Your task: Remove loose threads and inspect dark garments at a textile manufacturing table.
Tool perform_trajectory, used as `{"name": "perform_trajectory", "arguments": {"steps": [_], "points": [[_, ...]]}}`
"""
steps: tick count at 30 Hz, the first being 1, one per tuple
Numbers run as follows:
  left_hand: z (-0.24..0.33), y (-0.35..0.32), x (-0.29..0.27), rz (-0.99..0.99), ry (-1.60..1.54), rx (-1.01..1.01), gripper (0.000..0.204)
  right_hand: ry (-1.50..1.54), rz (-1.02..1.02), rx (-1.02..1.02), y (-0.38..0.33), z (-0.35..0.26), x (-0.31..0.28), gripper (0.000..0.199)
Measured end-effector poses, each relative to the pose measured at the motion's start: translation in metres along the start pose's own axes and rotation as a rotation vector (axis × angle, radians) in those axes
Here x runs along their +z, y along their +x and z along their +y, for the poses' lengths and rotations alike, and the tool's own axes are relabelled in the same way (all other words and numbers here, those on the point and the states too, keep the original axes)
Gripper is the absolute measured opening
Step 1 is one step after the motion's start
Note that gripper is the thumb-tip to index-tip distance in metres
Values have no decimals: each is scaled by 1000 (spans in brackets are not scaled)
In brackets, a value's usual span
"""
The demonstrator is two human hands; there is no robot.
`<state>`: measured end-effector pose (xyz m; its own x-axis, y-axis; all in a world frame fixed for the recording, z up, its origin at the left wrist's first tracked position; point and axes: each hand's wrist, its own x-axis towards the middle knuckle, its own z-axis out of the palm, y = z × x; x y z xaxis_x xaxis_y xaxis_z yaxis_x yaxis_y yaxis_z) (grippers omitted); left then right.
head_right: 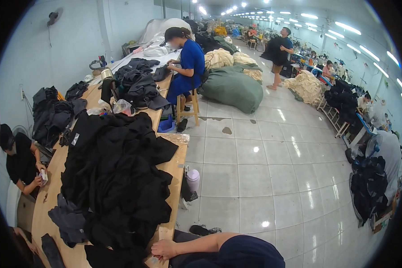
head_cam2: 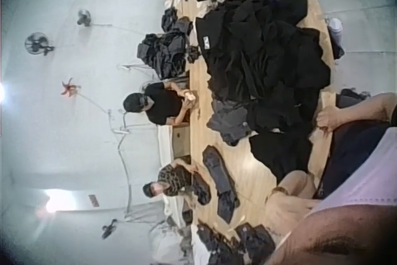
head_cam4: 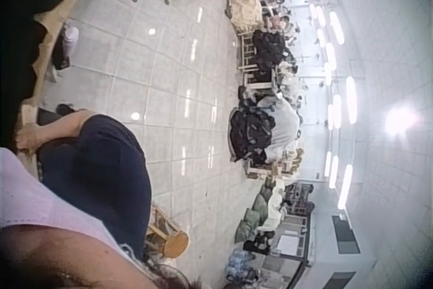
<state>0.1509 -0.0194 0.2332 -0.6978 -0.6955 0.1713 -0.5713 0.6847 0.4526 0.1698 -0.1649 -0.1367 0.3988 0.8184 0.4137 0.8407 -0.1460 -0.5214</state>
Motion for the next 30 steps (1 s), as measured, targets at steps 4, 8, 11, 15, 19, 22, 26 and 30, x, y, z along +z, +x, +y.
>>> {"name": "perform_trajectory", "arguments": {"steps": [4,8,11,15,19,22,26,30], "points": [[0,1,0,18,-14,5,41,-7,0,10,-2,3,3,33],[1,2,1,43,-28,3,42,-5,0,10,-1,1,1,33],[3,4,3,68,-37,-2,42,6,-14,10,0,0,-3,26],[6,7,5,97,-47,-13,42,16,16,-1,1,0,-4,26],[8,7,6,118,-52,-8,42,12,-3,15,-1,-1,-3,27],[7,8,6,129,-57,-10,42,3,12,-5,-1,0,-4,28],[6,7,5,146,-69,-2,42,13,10,-1,0,-1,-4,29],[7,6,6,172,-77,-2,42,-2,0,-2,1,-1,-8,30]]}}
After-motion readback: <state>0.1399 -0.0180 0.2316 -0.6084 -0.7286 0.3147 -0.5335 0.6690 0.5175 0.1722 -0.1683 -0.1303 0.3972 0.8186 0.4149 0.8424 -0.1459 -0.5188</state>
